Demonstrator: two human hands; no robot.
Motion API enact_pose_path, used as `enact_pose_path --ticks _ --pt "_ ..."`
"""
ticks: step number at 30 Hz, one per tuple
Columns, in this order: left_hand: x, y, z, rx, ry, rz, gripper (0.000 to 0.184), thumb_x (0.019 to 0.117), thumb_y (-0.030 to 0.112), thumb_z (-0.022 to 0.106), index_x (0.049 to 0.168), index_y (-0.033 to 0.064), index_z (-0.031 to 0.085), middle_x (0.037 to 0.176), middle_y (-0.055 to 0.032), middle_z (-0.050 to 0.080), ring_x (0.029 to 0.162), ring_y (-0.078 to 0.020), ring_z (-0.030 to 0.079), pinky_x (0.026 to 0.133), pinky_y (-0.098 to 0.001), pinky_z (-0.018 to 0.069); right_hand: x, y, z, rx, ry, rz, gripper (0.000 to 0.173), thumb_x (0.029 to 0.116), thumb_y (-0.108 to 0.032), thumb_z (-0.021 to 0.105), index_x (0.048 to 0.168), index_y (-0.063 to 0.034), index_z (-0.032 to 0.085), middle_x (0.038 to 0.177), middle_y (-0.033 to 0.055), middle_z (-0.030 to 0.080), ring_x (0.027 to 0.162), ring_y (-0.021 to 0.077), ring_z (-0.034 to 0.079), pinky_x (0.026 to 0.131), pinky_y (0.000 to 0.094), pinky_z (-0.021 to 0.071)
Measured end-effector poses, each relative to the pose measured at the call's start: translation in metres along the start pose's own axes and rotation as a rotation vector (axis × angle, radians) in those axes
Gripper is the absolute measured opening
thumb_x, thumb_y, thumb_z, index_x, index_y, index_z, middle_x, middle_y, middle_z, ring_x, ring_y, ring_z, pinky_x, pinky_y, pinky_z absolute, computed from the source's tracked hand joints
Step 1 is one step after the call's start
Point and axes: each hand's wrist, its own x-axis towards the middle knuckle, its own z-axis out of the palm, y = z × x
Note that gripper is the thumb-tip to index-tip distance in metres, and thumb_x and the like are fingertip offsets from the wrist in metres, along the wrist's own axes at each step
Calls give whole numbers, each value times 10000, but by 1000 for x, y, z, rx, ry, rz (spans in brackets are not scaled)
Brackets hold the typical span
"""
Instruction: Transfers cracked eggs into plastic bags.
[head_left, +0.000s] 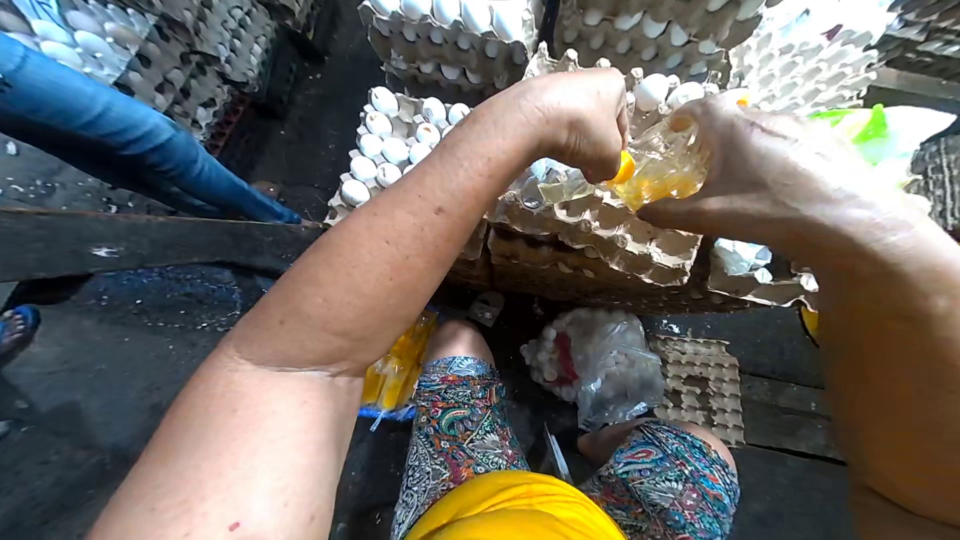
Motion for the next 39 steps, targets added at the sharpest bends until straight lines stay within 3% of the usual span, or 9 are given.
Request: enact_pose_path --ticks 5,11,30,39 --pt "-2 -2 -5 23 18 1 339 906 158 722 1244 143 736 1024 -44 743 928 -152 683 832 -425 537 4 -5 -6 -16 -19 25 835 714 -507 831 1390 -125 526 1167 246 646 1039 501 630 769 725 466" --pt "-8 -4 -9 20 25 -31 400 918 155 718 1318 146 697 1121 -71 730 1027 -202 671 890 -487 517 9 -11 -11 -38 -37 23 810 713 -503 836 1362 -126 532 1068 244 664 970 503 639 720 725 459" --pt "-13 -16 -14 -2 32 -6 363 910 144 726 1273 135 715 1048 -48 736 939 -154 677 837 -420 536 22 -28 -22 -127 -90 34 785 717 -505 838 1352 -154 539 1097 242 661 1017 510 630 744 722 457" --pt "-13 -23 -16 7 42 2 387 906 172 722 1291 145 713 1081 -55 740 991 -176 685 873 -466 537 27 -34 -24 -166 -98 4 791 710 -523 841 1339 -146 544 1047 243 664 986 510 635 726 718 456"
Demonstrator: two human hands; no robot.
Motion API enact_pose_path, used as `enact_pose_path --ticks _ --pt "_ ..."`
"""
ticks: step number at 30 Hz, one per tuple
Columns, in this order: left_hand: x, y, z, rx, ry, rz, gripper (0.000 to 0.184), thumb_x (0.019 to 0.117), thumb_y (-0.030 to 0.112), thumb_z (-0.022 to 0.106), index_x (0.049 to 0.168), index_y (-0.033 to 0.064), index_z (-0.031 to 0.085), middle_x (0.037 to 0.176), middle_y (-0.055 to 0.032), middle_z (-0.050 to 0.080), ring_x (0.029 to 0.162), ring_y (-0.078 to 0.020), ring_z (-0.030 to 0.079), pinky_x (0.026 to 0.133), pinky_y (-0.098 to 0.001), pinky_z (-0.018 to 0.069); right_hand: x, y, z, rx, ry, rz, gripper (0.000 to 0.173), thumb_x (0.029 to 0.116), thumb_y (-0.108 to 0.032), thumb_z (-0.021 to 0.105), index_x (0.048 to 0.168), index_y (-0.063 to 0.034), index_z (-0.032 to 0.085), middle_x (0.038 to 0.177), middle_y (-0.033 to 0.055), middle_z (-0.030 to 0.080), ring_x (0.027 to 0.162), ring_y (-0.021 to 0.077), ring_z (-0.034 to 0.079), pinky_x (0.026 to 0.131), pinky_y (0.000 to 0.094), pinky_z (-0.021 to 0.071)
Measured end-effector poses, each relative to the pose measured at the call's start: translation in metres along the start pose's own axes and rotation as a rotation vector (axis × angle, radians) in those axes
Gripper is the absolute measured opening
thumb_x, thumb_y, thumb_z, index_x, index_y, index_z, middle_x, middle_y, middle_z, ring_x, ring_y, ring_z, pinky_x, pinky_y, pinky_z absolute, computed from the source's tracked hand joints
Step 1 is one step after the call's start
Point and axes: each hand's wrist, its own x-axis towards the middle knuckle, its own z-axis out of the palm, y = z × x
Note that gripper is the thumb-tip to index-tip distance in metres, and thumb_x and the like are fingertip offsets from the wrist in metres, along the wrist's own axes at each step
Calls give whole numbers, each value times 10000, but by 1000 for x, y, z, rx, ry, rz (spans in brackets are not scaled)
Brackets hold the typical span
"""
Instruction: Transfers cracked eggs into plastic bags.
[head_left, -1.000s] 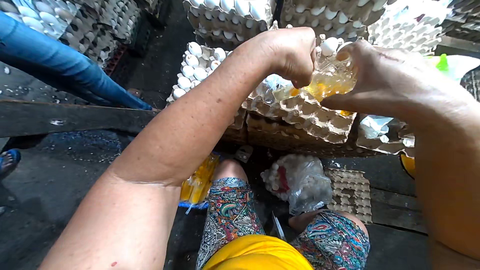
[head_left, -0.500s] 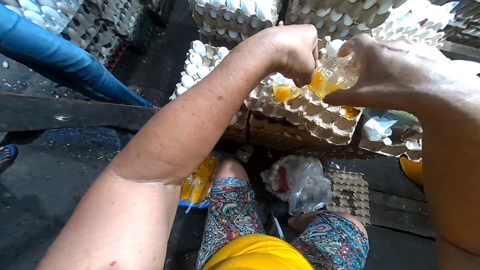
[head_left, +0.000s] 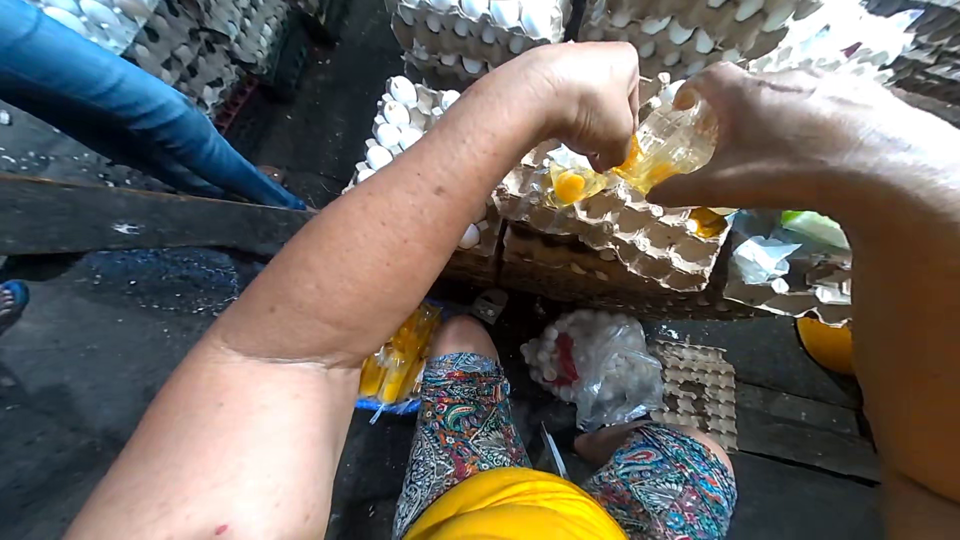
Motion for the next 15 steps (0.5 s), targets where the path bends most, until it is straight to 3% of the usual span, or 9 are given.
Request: enact_pose_path --ticks 10,15 --pt "-3 0 0 29 12 -17 415 903 166 725 1316 144 694 1089 -70 728 998 -196 669 858 -471 525 4 -10 -6 -57 -43 36 812 733 -573 826 1338 -121 527 1032 268 657 997 531 626 738 727 453" --pt "-3 -3 0 16 14 -12 347 911 165 718 1257 136 714 1016 -51 719 922 -169 659 814 -445 523 8 -13 -11 -73 -51 17 778 749 -537 833 1330 -109 542 1061 273 649 1024 536 614 764 732 442"
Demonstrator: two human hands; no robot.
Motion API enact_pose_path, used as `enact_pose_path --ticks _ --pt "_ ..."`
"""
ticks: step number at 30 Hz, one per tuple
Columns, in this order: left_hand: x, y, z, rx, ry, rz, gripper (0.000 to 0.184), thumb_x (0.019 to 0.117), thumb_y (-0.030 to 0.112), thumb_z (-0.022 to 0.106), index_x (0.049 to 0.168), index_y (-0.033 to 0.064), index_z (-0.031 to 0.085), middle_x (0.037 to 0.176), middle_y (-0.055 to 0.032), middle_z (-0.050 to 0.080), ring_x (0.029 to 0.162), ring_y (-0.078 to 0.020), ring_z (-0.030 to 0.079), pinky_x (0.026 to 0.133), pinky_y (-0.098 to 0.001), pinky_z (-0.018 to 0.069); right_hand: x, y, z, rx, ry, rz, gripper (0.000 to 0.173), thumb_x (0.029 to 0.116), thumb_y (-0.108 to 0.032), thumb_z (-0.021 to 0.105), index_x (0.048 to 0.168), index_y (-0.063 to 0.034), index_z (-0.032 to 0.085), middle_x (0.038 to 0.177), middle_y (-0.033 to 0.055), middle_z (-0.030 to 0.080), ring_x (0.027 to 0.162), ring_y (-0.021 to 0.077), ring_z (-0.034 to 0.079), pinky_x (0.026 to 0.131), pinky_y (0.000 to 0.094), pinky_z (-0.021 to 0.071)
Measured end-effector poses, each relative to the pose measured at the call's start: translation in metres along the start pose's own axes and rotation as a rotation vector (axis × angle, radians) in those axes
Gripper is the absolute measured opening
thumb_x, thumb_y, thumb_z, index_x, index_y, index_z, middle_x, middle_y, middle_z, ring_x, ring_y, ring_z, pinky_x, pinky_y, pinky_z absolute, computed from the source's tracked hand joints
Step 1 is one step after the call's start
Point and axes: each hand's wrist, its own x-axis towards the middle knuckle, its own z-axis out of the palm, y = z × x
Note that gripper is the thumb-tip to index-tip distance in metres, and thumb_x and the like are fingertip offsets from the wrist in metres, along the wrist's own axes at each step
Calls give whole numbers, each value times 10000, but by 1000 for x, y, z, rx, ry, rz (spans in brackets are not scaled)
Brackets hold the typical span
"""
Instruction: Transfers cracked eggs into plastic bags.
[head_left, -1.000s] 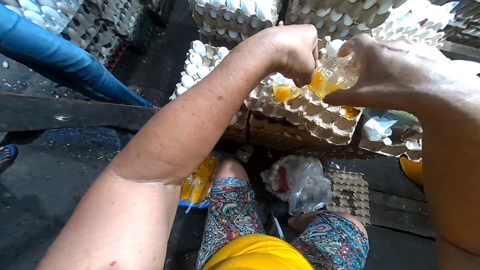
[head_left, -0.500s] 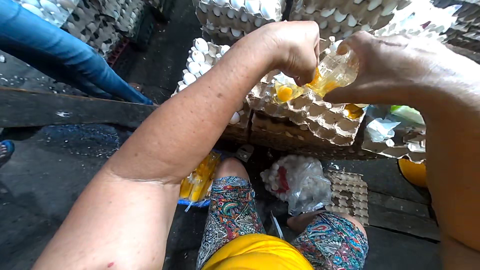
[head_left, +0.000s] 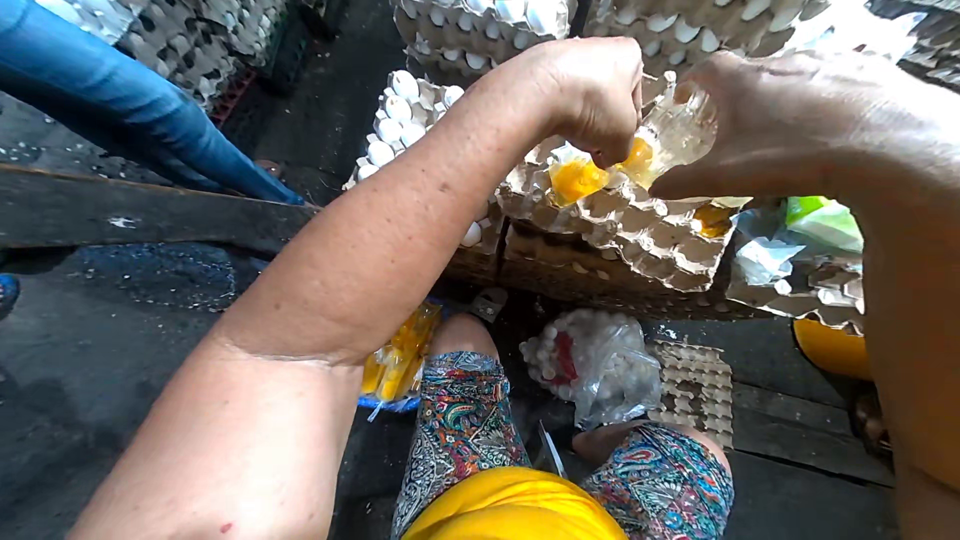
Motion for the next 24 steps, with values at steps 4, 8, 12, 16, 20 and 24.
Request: enact_pose_path --ticks 4,8,12,16,20,24 --pt "0 -1 0 -6 17 -1 240 885 177 741 1122 136 751 938 -38 704 856 -158 640 755 -432 508 3 3 -1 -22 24 -51 781 738 -548 829 1322 -112 552 1054 269 656 1021 535 617 760 736 444" --pt "-2 -1 -2 20 16 -12 192 894 186 732 1081 143 747 894 -33 681 831 -169 619 736 -446 487 5 -2 -5 -37 13 -41 785 745 -531 832 1330 -95 541 1063 284 649 1029 545 612 774 746 435" --pt "-3 -4 -2 -19 27 -22 174 888 163 735 1060 146 752 901 -20 692 826 -143 625 740 -420 495 7 -5 -7 -70 9 -36 783 733 -571 799 1313 -109 546 1050 266 659 1016 531 626 760 735 447" --pt "-6 -7 -3 -74 50 -47 209 886 148 730 1094 162 746 927 -8 696 825 -125 625 742 -399 501 9 -7 -8 -54 15 -27 805 731 -585 800 1323 -108 534 1011 263 654 981 522 628 745 732 444" --pt "-7 -10 -3 -165 84 -53 237 875 110 730 1109 135 755 953 2 710 808 -91 621 732 -343 502 5 -12 -12 -55 21 -22 805 746 -564 815 1332 -89 536 1028 283 652 994 547 620 749 748 436" --pt "-8 -13 -2 -223 113 -62 254 879 109 722 1130 136 754 958 20 714 769 -55 610 710 -294 500 2 -19 -15 -77 11 -24 786 758 -567 813 1291 -62 532 1048 294 645 1022 552 614 763 744 435"
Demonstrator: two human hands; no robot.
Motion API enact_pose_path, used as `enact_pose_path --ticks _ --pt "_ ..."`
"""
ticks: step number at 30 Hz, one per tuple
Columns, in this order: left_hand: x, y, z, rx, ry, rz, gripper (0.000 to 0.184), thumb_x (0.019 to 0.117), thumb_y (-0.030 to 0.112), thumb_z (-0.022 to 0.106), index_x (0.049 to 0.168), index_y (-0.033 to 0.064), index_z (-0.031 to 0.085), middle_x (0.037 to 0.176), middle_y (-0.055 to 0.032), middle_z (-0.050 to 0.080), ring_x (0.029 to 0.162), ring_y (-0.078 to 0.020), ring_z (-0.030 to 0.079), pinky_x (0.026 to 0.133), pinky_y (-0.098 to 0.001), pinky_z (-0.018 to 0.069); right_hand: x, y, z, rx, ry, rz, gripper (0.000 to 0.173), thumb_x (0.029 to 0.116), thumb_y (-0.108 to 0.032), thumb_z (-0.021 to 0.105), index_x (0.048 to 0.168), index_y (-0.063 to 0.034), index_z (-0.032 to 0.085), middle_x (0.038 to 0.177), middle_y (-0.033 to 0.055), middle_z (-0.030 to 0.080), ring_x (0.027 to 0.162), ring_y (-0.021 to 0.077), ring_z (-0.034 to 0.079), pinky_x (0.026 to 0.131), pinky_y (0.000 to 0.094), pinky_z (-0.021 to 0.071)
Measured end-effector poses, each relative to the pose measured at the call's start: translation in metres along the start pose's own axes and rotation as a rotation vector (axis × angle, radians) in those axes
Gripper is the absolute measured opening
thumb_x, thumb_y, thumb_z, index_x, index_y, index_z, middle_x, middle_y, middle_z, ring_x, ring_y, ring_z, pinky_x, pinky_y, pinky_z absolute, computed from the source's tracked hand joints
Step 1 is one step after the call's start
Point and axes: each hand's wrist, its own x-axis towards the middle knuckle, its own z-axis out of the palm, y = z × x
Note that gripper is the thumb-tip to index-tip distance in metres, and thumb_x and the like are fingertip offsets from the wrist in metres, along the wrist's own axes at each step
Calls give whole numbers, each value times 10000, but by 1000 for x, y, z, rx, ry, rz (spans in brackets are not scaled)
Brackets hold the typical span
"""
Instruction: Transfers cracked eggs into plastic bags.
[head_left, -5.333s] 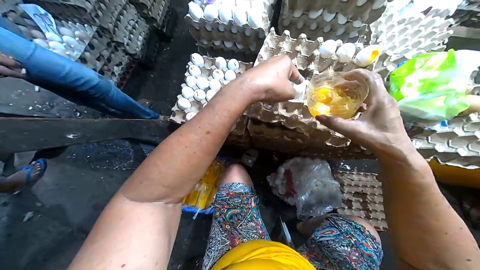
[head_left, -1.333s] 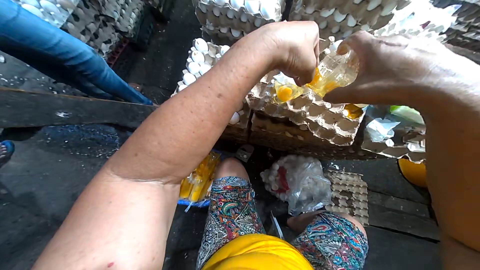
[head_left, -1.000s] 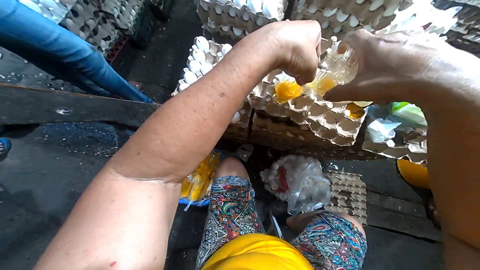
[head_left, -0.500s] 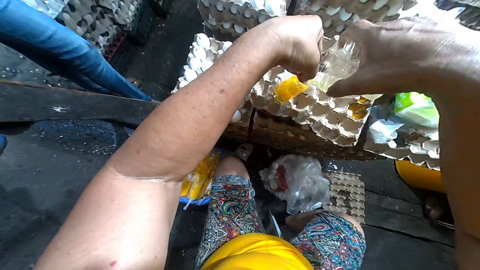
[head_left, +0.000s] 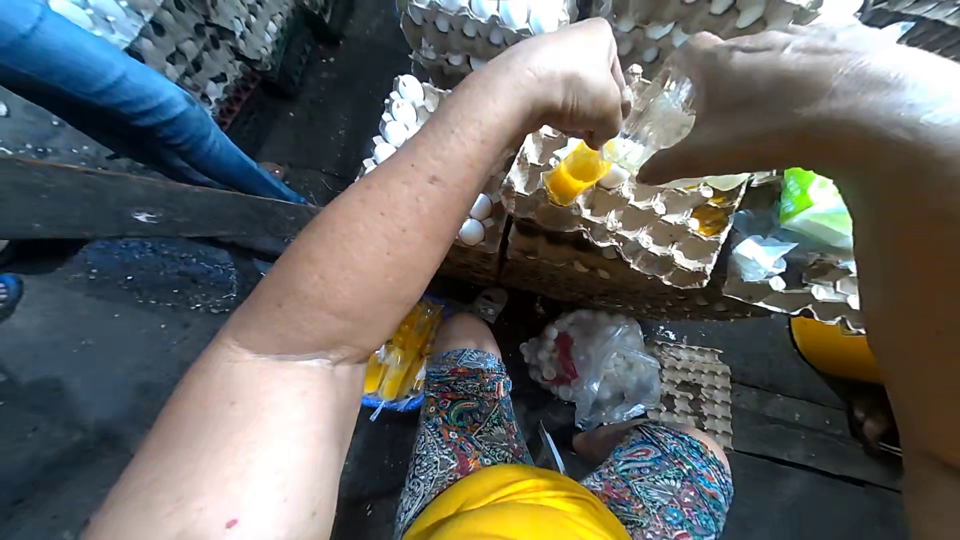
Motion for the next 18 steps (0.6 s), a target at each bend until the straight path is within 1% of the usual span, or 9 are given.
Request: enact_pose_path --ticks 3,4,6,8,11,12,13,15,18 --pt "-1 -1 -1 -38 19 -2 194 873 99 718 1059 134 761 922 30 702 749 -46 598 704 -282 496 -1 -2 -2 0 13 -14 764 764 -544 821 1285 -62 538 1071 288 644 1044 539 612 784 732 434" --pt "-1 -2 -1 -76 24 -4 178 873 86 716 1040 128 761 915 33 703 744 -38 602 704 -265 502 0 -2 -3 2 17 -16 777 764 -537 826 1307 -66 533 1088 293 642 1056 544 609 792 738 434" --pt "0 -3 -1 -162 48 -12 182 867 51 712 1031 111 764 896 30 700 699 -26 575 658 -233 480 -1 -3 -6 3 23 -13 781 778 -513 828 1344 -72 522 1113 298 639 1080 543 603 808 746 432" --pt "-1 -4 -2 -212 67 -21 183 871 44 700 1029 111 764 902 29 700 712 -25 582 671 -230 484 -1 -3 -8 6 37 -14 782 778 -497 837 1342 -58 518 1132 304 631 1095 549 594 818 755 423" --pt "2 -8 -4 -286 86 -2 162 890 57 680 1016 115 763 901 38 697 740 -26 610 716 -225 517 0 -2 -9 16 69 -18 810 765 -508 834 1369 -71 515 1166 300 633 1127 548 588 836 763 421" --pt "3 -10 -4 -312 92 8 155 894 59 675 1013 110 761 892 37 695 730 -28 607 708 -221 514 -1 -2 -10 30 71 -17 822 773 -508 836 1381 -66 505 1181 311 625 1141 557 577 848 771 414" --pt "3 -10 -5 -328 98 14 157 902 68 669 1026 107 758 886 40 690 717 -25 597 697 -214 512 -1 -1 -10 44 79 -24 838 776 -512 835 1398 -66 495 1195 320 620 1145 565 573 853 779 411" --pt "1 -9 -6 -377 119 20 180 913 66 659 1068 89 749 866 40 671 666 -20 549 636 -197 470 -2 4 -8 92 111 -36 831 760 -514 831 1397 -88 508 1223 310 617 1163 555 570 863 781 408" --pt "-3 -6 -11 -451 124 28 239 917 35 650 1142 68 721 932 21 686 738 -22 609 689 -171 512 -7 12 -6 162 119 -14 867 740 -540 834 1406 -102 493 1225 309 611 1160 553 567 853 775 414"
